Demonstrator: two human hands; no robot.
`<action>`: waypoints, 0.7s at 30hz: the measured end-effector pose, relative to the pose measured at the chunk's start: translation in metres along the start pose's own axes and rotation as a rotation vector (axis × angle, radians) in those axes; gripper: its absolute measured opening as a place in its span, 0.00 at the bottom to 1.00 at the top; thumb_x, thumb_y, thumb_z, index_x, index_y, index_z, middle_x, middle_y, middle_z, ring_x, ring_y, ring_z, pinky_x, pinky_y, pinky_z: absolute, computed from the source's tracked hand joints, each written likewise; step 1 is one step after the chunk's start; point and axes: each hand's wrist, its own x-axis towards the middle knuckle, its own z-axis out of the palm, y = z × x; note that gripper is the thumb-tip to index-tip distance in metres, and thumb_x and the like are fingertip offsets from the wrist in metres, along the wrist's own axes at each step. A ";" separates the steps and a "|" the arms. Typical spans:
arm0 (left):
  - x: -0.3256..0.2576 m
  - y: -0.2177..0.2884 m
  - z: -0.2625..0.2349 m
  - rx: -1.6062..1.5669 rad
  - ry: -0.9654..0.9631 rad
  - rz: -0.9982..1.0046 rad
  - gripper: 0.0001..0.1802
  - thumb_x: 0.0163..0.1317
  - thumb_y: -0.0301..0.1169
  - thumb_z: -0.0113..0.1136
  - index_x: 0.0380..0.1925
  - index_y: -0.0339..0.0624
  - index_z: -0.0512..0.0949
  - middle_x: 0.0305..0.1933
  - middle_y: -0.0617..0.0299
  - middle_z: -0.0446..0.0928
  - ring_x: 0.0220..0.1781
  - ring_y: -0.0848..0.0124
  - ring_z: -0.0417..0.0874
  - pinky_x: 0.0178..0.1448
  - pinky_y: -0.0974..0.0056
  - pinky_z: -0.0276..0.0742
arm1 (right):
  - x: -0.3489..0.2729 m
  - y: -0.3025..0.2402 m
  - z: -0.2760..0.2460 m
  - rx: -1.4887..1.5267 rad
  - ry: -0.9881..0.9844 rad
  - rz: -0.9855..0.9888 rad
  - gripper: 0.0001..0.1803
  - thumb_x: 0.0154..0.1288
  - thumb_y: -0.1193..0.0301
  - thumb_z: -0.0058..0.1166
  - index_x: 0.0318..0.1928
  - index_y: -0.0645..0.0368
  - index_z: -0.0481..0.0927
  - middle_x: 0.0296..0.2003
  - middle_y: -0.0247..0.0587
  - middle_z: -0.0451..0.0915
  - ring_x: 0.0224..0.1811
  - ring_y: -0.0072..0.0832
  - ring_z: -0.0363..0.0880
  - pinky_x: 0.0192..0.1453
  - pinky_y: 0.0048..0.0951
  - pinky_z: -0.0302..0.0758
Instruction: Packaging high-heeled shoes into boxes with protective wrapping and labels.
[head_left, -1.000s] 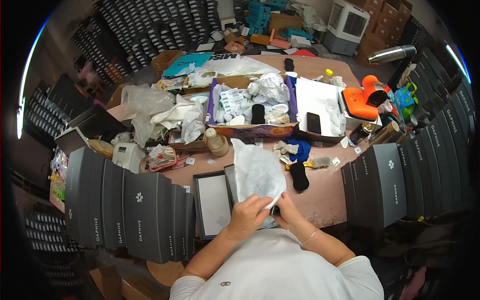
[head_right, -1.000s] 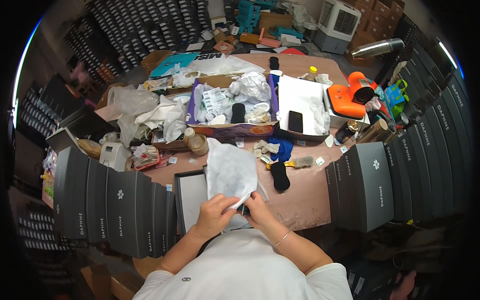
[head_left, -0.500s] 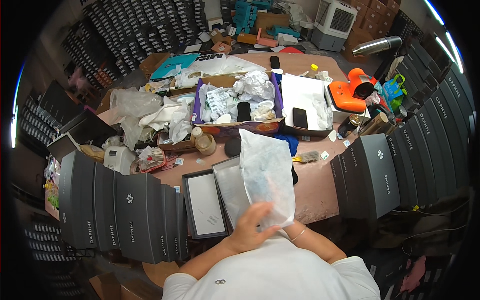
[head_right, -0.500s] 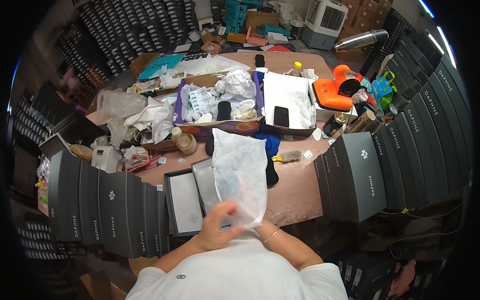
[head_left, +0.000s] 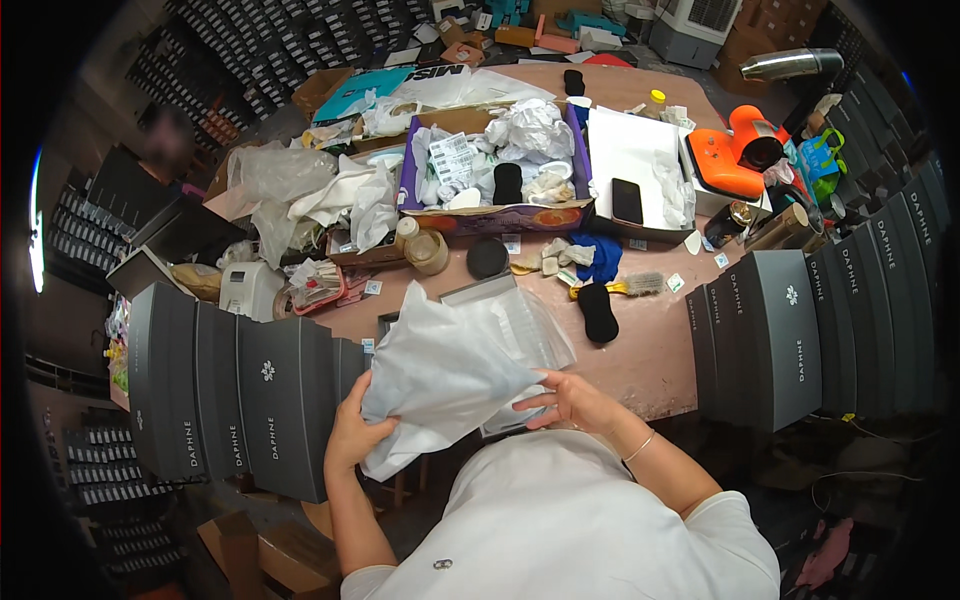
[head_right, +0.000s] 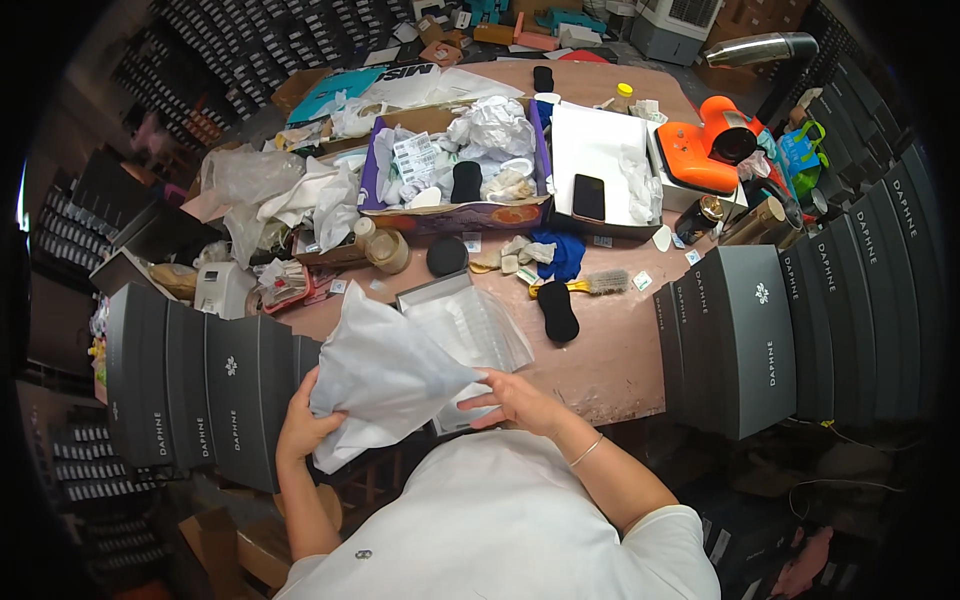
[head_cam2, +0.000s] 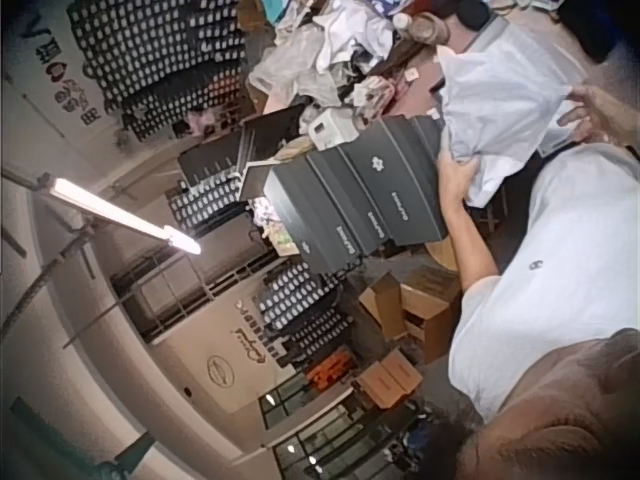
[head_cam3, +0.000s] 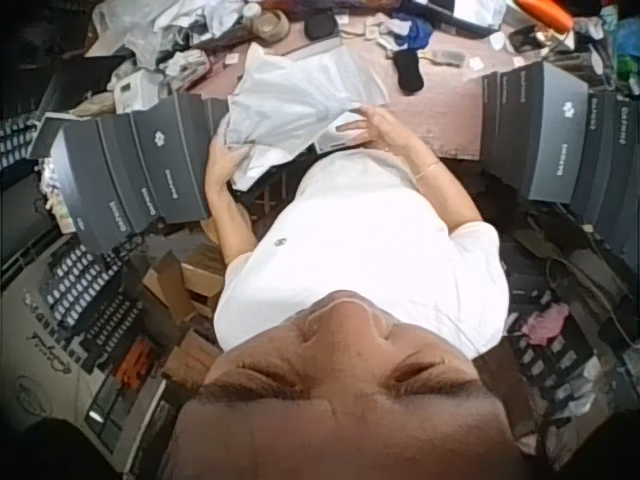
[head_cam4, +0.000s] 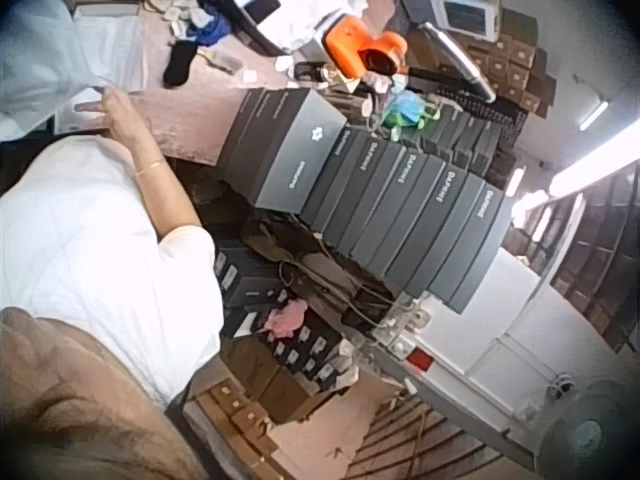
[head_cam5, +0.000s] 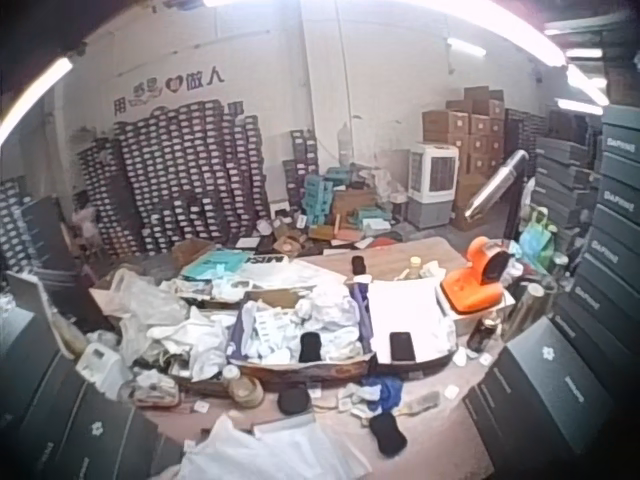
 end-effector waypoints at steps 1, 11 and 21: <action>0.006 0.008 0.002 -0.091 0.029 -0.032 0.40 0.41 0.21 0.65 0.60 0.32 0.67 0.52 0.52 0.77 0.53 0.68 0.77 0.59 0.65 0.71 | -0.001 0.001 0.011 -0.239 0.087 0.015 0.48 0.60 0.52 0.62 0.70 0.62 0.53 0.63 0.51 0.67 0.51 0.38 0.79 0.55 0.33 0.77; 0.099 0.017 0.001 -0.006 -0.375 -0.091 0.37 0.41 0.25 0.66 0.58 0.38 0.71 0.50 0.57 0.79 0.51 0.70 0.78 0.57 0.67 0.71 | -0.012 0.004 -0.023 -0.726 0.342 0.040 0.46 0.50 0.56 0.71 0.64 0.65 0.63 0.58 0.57 0.70 0.55 0.36 0.76 0.53 0.31 0.76; 0.126 -0.091 0.213 -0.151 0.192 0.059 0.46 0.58 0.36 0.63 0.69 0.30 0.48 0.72 0.35 0.49 0.74 0.48 0.53 0.74 0.56 0.50 | 0.077 0.073 -0.061 -1.087 0.570 -0.266 0.45 0.56 0.68 0.61 0.68 0.68 0.51 0.59 0.63 0.67 0.63 0.48 0.67 0.67 0.38 0.62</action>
